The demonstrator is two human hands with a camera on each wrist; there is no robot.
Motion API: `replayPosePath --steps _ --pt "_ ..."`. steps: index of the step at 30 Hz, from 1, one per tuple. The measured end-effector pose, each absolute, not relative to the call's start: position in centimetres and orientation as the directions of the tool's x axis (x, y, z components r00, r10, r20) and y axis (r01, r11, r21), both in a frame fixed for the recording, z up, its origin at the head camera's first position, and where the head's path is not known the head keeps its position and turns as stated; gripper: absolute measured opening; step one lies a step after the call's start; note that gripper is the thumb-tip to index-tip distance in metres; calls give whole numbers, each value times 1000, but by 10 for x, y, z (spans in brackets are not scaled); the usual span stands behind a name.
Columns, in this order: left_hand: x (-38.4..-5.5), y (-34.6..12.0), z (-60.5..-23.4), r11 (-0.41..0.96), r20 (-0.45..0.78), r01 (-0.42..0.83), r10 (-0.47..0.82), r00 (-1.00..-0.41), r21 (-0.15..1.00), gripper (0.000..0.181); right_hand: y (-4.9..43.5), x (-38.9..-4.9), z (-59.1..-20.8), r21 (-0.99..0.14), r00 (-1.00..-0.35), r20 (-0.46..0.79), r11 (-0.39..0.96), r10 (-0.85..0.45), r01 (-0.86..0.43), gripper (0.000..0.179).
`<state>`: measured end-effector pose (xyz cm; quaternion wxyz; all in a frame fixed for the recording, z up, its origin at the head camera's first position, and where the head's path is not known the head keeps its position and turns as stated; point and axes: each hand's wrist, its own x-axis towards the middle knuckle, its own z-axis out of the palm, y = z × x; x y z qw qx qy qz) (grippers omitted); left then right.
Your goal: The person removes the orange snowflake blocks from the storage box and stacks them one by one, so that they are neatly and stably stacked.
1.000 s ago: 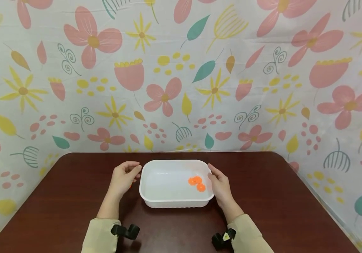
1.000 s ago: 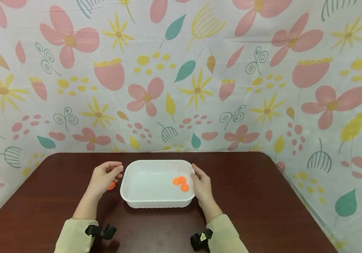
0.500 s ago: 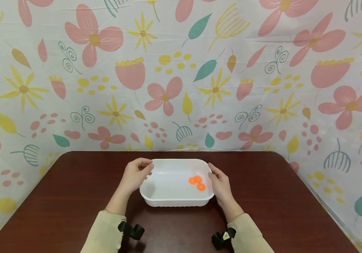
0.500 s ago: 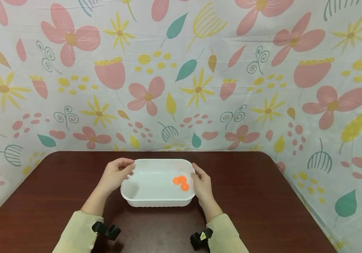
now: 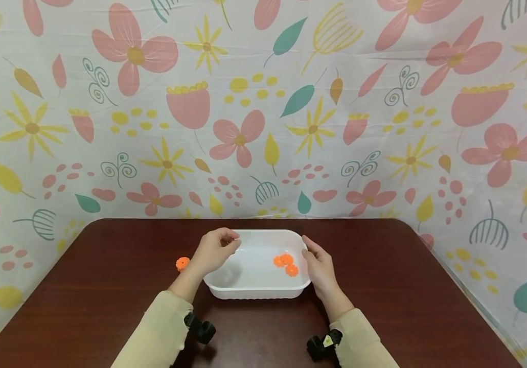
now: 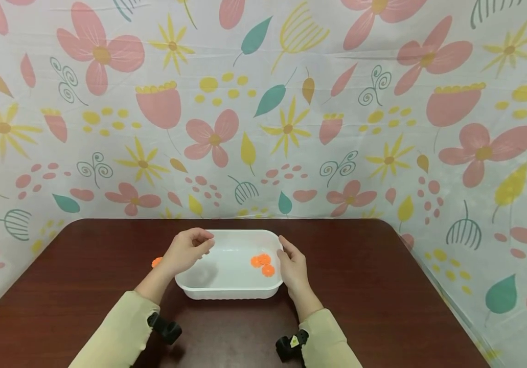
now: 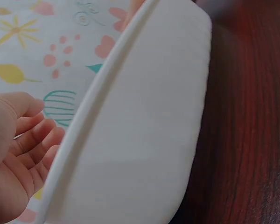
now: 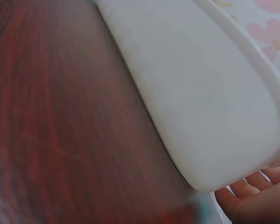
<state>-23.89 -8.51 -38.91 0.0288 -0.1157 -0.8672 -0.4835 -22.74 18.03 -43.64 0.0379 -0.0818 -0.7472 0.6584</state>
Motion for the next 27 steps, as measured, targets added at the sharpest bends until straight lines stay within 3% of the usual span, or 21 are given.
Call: replayPosePath --steps 10,27 --pt "-247 -59 -396 572 211 334 272 -939 749 14 181 -227 -437 -991 -985 -47 120 164 67 44" --pt "-261 -17 -404 623 126 388 422 -898 679 26 181 -228 -437 -991 -985 -47 118 163 67 44"
